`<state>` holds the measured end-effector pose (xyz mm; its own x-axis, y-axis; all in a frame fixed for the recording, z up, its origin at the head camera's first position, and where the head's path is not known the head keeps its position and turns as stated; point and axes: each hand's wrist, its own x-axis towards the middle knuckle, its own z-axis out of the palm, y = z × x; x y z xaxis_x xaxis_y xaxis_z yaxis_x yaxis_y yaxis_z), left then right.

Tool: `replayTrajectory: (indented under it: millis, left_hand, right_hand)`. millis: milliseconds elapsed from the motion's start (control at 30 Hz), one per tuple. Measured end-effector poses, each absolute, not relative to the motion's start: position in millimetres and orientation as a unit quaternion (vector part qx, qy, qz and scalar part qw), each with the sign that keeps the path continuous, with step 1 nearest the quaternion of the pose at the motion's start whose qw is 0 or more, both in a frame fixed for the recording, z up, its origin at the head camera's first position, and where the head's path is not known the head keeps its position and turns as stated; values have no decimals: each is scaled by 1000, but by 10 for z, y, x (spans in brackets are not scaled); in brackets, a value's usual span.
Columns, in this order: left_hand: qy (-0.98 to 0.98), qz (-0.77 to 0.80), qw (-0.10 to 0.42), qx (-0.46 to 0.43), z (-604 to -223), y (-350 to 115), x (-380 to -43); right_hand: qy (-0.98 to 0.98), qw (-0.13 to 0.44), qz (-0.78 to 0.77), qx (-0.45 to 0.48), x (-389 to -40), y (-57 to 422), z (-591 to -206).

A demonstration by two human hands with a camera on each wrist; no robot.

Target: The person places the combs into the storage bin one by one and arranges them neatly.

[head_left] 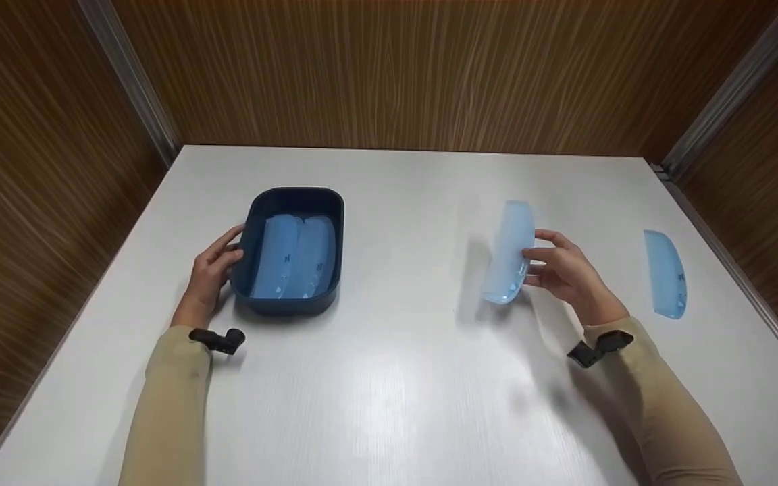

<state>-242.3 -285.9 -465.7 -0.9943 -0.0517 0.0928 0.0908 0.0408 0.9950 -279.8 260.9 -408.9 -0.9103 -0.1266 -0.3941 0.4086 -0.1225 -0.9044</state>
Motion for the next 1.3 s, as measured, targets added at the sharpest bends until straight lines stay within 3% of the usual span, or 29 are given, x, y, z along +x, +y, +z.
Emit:
replayTrajectory:
  millis: [1300]
  left_hand:
    - [-713,-699,54,-10,-4702,-2875,-2447]
  right_hand:
    - [595,223,-768,76,-2825,1860,-4118]
